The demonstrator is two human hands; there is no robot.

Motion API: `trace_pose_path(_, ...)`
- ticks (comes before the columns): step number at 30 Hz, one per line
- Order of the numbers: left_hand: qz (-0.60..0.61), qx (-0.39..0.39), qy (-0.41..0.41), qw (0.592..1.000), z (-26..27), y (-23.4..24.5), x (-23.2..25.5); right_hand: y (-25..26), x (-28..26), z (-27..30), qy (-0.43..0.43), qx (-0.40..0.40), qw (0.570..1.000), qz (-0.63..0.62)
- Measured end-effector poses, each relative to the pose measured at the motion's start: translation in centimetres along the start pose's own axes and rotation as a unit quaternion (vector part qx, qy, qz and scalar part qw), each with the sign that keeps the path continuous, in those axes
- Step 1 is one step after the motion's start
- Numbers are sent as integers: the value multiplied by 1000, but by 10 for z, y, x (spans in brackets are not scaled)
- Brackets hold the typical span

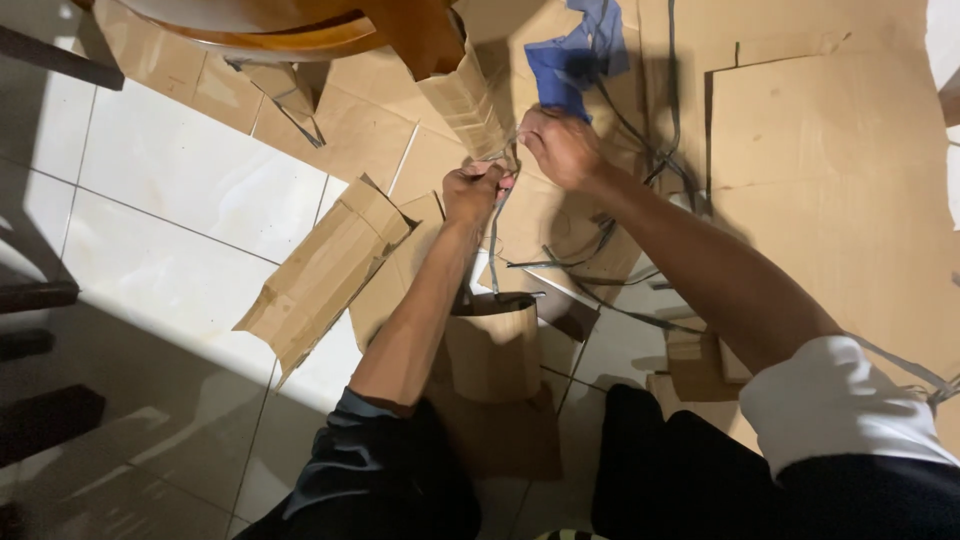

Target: Wrapping the legs of a wooden stool with cardboard and securing it with tape for protection.

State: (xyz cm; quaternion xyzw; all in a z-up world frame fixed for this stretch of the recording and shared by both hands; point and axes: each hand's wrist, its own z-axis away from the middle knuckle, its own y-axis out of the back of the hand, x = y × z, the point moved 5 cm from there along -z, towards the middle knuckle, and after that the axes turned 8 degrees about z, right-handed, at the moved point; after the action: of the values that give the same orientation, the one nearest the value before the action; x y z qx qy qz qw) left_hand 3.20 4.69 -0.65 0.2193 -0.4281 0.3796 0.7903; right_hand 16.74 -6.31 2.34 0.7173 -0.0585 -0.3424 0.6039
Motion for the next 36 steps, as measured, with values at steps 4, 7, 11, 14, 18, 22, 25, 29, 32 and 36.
trace_pose_path(4, 41, 7, -2, 999, 14, -7, 5, -9, 3, 6, -127, -22, 988, -89)
trace_pose_path(7, 41, 29, -7, 999, 26, -6, 12, -27, 2, 8, -174, -9, 974, -143)
trace_pose_path(11, 76, 33, 6, 997, 23, -2, 2, -60, -10, 18, -292, -24, 911, -290)
trace_pose_path(14, 100, 26, 41, 994, 21, -9, -3, -46, -22, 41, -332, -5, 814, -476)
trace_pose_path(18, 128, 15, 56, 990, 24, -9, 0, -31, -35, 56, -347, -13, 777, -525)
trace_pose_path(22, 167, 2, 65, 984, 28, -12, 5, -38, -42, 65, -348, -41, 754, -556)
trace_pose_path(25, 205, -14, 70, 976, 36, -13, 10, -54, -39, 64, -338, -42, 761, -552)
trace_pose_path(29, 191, -9, 60, 980, 23, -11, -1, -61, -33, 59, -298, 4, 814, -499)
trace_pose_path(32, 174, -6, 50, 983, 27, -13, 3, -57, -21, 53, -233, 204, 893, -328)
trace_pose_path(36, 171, -3, 30, 985, 27, -15, 1, -13, -40, 61, -211, 295, 900, -243)
